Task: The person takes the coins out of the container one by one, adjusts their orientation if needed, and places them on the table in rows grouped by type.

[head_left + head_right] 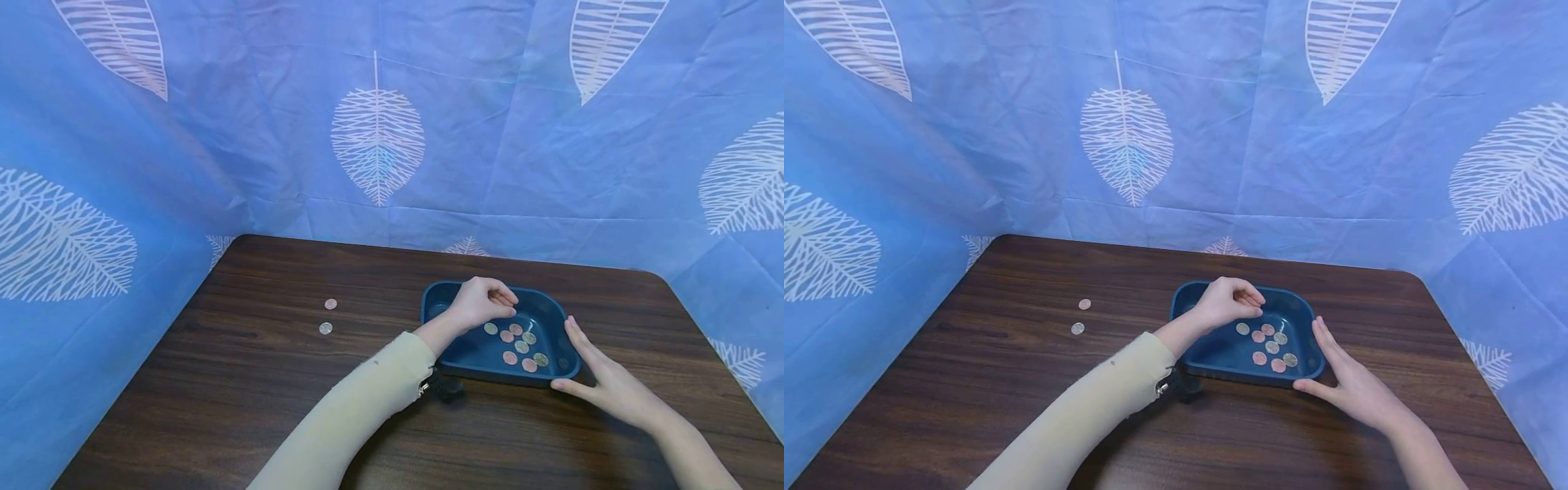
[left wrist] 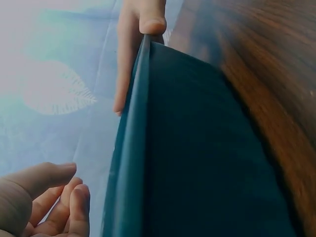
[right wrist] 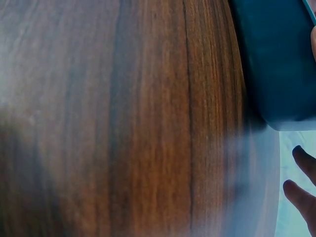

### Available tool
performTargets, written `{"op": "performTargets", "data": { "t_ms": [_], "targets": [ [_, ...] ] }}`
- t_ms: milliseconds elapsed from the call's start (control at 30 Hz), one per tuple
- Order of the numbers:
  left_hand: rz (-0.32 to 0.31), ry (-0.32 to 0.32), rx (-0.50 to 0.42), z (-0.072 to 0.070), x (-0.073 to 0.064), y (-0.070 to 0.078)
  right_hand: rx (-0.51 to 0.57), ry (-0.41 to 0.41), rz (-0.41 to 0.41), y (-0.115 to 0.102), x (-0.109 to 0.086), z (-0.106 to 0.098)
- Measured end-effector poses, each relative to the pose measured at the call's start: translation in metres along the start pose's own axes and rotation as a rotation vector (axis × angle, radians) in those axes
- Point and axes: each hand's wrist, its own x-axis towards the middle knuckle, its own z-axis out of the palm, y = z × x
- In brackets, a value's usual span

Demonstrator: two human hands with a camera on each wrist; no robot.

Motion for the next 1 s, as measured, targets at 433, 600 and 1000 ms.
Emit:
{"op": "performTargets", "data": {
  "t_ms": [433,600,1000],
  "targets": [
    [-0.208,0.109,0.032,0.013,0.005,-0.022,0.004,-0.005,0.005,-0.001,0.000,-0.002],
    [-0.257,0.090,0.105,0.013,0.007,-0.024,-0.013,-0.004,0.006,-0.002,0.000,-0.001],
    [-0.244,0.027,0.325,0.017,0.007,-0.033,-0.013,0.004,0.007,-0.003,-0.001,0.000]
  ]
}}
